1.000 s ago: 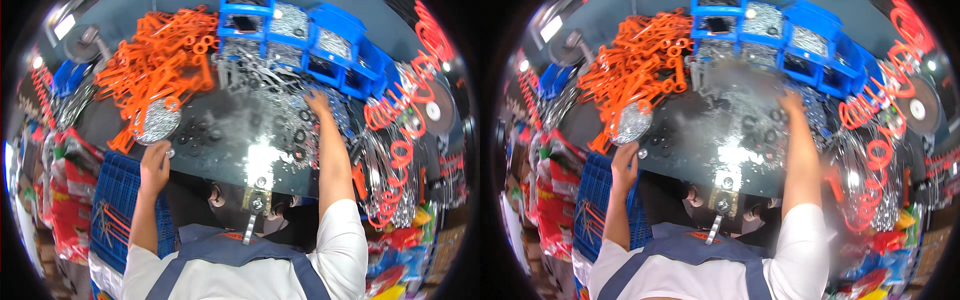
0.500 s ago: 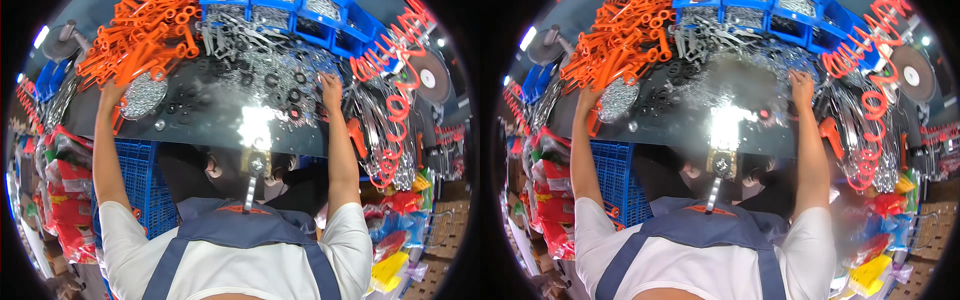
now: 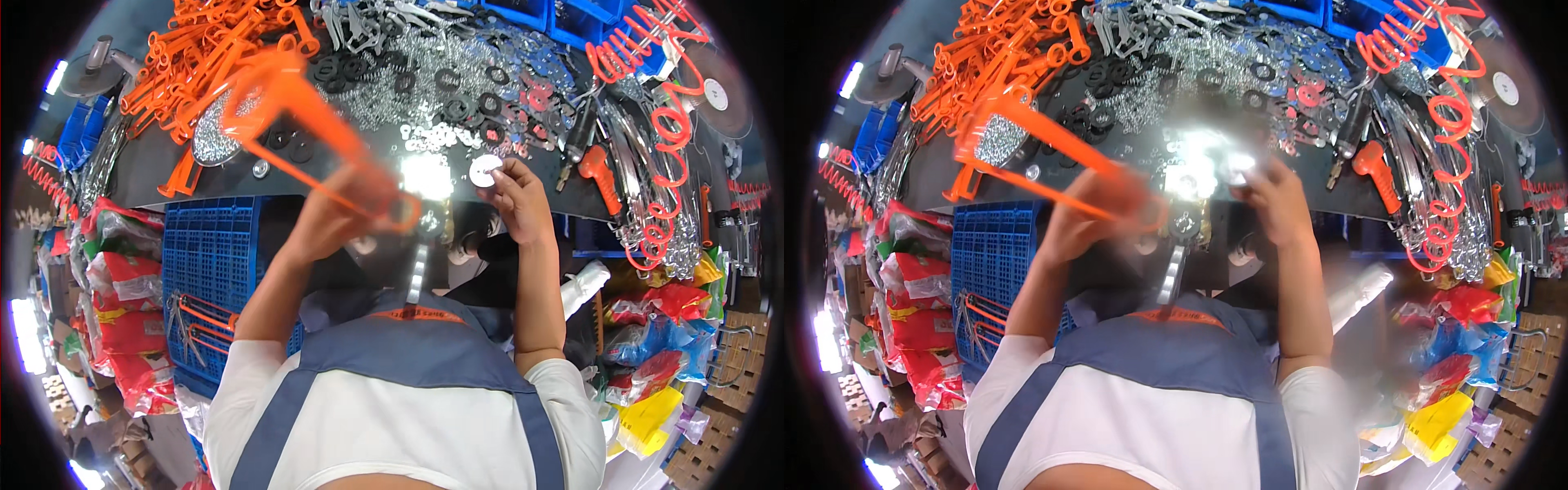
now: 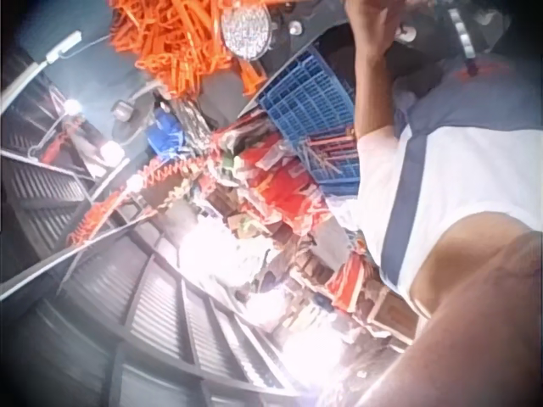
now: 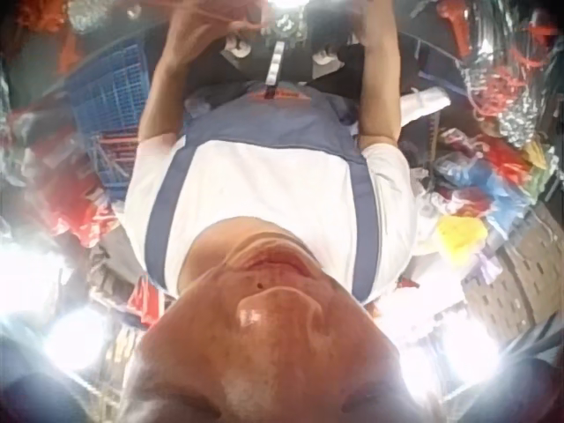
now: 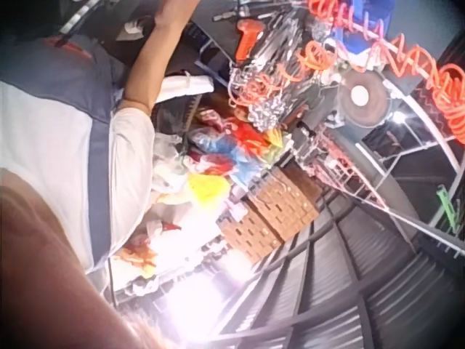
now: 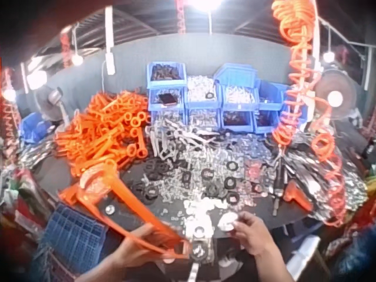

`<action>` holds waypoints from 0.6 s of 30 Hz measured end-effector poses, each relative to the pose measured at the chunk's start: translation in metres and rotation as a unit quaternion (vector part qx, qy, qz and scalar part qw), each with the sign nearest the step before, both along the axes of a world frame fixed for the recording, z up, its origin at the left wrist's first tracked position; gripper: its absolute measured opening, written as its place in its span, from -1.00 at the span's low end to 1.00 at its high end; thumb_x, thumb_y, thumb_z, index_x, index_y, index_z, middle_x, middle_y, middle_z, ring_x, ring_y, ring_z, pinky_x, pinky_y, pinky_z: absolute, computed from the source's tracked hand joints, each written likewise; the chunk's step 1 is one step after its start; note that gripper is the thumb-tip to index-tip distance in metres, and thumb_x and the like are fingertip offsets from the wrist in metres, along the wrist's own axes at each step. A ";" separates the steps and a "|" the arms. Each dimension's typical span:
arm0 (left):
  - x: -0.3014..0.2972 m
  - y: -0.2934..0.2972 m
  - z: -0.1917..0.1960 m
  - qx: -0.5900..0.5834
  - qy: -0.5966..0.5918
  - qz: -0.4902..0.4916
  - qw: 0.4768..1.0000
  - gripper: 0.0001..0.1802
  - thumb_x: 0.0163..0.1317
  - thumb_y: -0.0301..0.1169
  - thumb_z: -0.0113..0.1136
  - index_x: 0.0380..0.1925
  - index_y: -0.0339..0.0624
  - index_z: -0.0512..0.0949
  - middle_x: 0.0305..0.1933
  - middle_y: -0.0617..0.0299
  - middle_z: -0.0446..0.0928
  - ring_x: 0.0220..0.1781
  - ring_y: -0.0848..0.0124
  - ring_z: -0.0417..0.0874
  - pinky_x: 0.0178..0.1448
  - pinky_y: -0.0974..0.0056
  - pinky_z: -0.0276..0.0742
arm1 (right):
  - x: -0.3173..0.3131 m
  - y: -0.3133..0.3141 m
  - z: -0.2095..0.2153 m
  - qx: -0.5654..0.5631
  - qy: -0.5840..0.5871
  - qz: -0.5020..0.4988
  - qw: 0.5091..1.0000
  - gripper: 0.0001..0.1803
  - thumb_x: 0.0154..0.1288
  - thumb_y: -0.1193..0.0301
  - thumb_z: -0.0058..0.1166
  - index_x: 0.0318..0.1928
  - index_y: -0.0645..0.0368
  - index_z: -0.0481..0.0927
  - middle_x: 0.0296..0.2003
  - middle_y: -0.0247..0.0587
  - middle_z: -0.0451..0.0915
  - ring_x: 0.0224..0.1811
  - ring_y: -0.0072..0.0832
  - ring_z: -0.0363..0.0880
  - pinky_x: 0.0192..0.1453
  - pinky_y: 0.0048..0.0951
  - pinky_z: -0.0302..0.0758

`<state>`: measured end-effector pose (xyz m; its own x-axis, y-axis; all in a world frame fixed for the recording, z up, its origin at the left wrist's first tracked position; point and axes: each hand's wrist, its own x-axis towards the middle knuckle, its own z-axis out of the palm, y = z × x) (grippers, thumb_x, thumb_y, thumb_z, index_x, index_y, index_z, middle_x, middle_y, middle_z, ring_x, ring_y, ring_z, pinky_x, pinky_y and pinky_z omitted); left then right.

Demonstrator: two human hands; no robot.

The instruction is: The person assembles small mechanical components by hand at a workstation, using a power drill to secure metal brackets with screws and washers, and applying sealant from a sealant gun with a plastic nozzle.

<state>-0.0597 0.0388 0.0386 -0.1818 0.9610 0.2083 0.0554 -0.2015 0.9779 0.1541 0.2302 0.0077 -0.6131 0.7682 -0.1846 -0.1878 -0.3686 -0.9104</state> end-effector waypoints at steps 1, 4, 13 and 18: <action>0.003 0.005 -0.004 -0.005 -0.003 -0.002 1.000 -0.42 -0.02 -0.57 0.37 0.07 -0.23 0.40 -0.07 0.23 0.49 -0.02 0.39 0.55 0.00 0.29 0.49 | 0.005 -0.007 -0.006 -0.005 -0.003 -0.002 1.000 -0.88 0.28 0.48 0.05 -0.21 0.24 0.46 -0.35 -0.27 0.55 -0.40 -0.52 0.57 -0.33 -0.58 0.53; 0.024 0.026 -0.029 -0.040 -0.052 0.001 0.998 -0.46 -0.11 -0.43 0.45 -0.06 -0.14 0.48 -0.19 0.24 0.53 -0.11 0.40 0.55 -0.01 0.33 0.46 | 0.018 -0.027 -0.015 0.002 -0.022 0.012 1.000 -0.77 0.30 0.36 0.02 -0.19 0.29 0.45 -0.46 -0.17 0.52 -0.51 -0.53 0.49 -0.46 -0.56 0.40; 0.041 0.028 -0.047 -0.110 0.088 -0.026 0.990 -0.44 -0.14 -0.53 0.39 -0.03 -0.19 0.45 -0.22 0.13 0.41 -0.21 0.28 0.50 -0.15 0.20 0.48 | 0.027 -0.055 -0.005 -0.051 -0.053 0.068 0.995 -0.76 0.30 0.44 0.00 -0.06 0.28 0.45 -0.43 -0.25 0.51 -0.57 -0.67 0.41 -0.59 -0.68 0.28; 0.043 0.025 -0.052 -0.073 0.281 0.024 0.957 -0.43 -0.11 -0.42 0.41 -0.02 -0.19 0.45 -0.21 0.16 0.45 -0.30 0.33 0.51 -0.20 0.23 0.45 | 0.020 -0.058 -0.002 0.015 -0.068 0.118 0.991 -0.62 0.23 0.53 0.03 0.06 0.27 0.32 -0.43 -0.30 0.47 -0.48 -0.71 0.36 -0.51 -0.68 0.26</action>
<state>-0.0164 0.0637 -0.0137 -0.1253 0.9805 0.1511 0.5857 -0.0498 0.8090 0.1742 0.1720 0.0061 -0.7469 0.6128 -0.2582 0.0265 -0.3606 -0.9323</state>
